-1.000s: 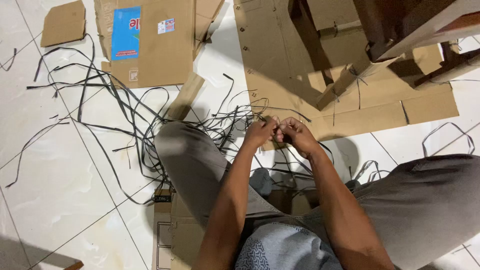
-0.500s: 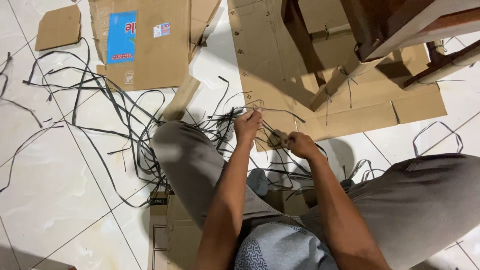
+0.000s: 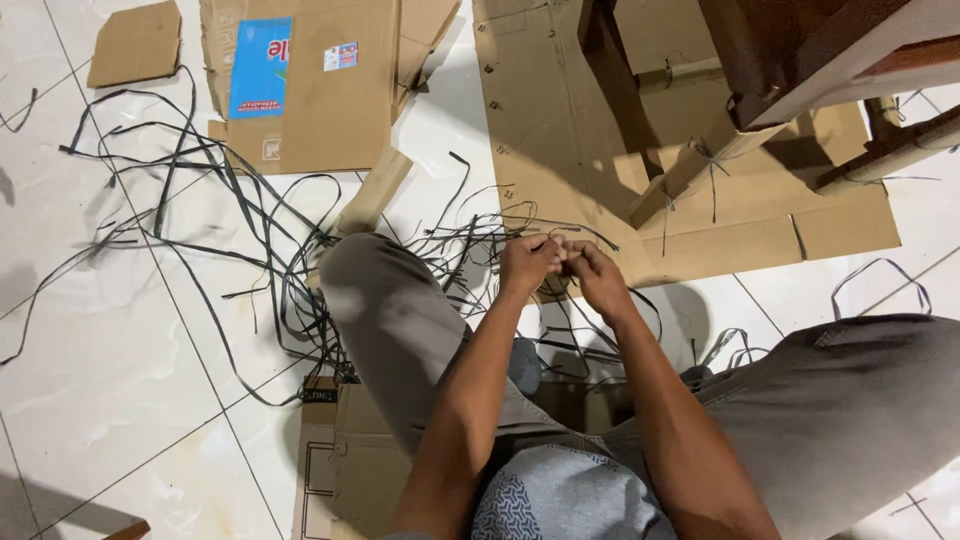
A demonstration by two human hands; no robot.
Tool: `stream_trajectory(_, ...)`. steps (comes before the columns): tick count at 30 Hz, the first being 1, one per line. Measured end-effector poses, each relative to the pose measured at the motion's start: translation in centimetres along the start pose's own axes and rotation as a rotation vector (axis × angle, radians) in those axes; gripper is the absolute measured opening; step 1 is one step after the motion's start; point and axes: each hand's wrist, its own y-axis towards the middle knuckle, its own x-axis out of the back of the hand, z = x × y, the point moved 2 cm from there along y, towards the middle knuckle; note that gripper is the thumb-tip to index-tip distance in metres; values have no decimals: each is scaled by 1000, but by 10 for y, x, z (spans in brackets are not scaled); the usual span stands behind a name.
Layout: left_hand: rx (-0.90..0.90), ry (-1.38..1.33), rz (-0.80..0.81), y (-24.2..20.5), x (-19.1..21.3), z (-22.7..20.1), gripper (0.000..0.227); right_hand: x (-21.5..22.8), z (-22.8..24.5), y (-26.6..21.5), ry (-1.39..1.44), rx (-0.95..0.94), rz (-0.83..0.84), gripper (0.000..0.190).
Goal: Wrapping and tying plastic straps around a furniture leg covered in cardboard for protection
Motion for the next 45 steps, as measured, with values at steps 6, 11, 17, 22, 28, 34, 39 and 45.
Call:
stream_trajectory(6,-18,-37,-69,-6,3,-7,44,-6,-19,0,285,-17,-21,15)
stream_trajectory(11,-18,-42,-107,0,-2,-5,46,-2,-24,5,345,-37,-115,14)
stream_trajectory(17,-15,-75,-143,-6,-8,-22,36,0,-39,6,497,-165,-248,15)
stream_trajectory(22,-45,15,-108,-1,-21,-17,29,12,-61,7,532,-228,-376,15)
stream_trajectory(28,-75,123,-92,9,-54,-12,30,43,-78,-4,650,-331,-623,14)
stream_trajectory(34,-85,-2,-146,9,-80,-33,29,94,-196,19,351,-554,-731,27)
stream_trajectory(39,-88,55,-91,34,-109,-24,24,127,-194,30,808,-674,-1079,34)
stream_trajectory(45,-5,143,-33,66,-136,-23,34,167,-153,45,915,-476,-1049,20)
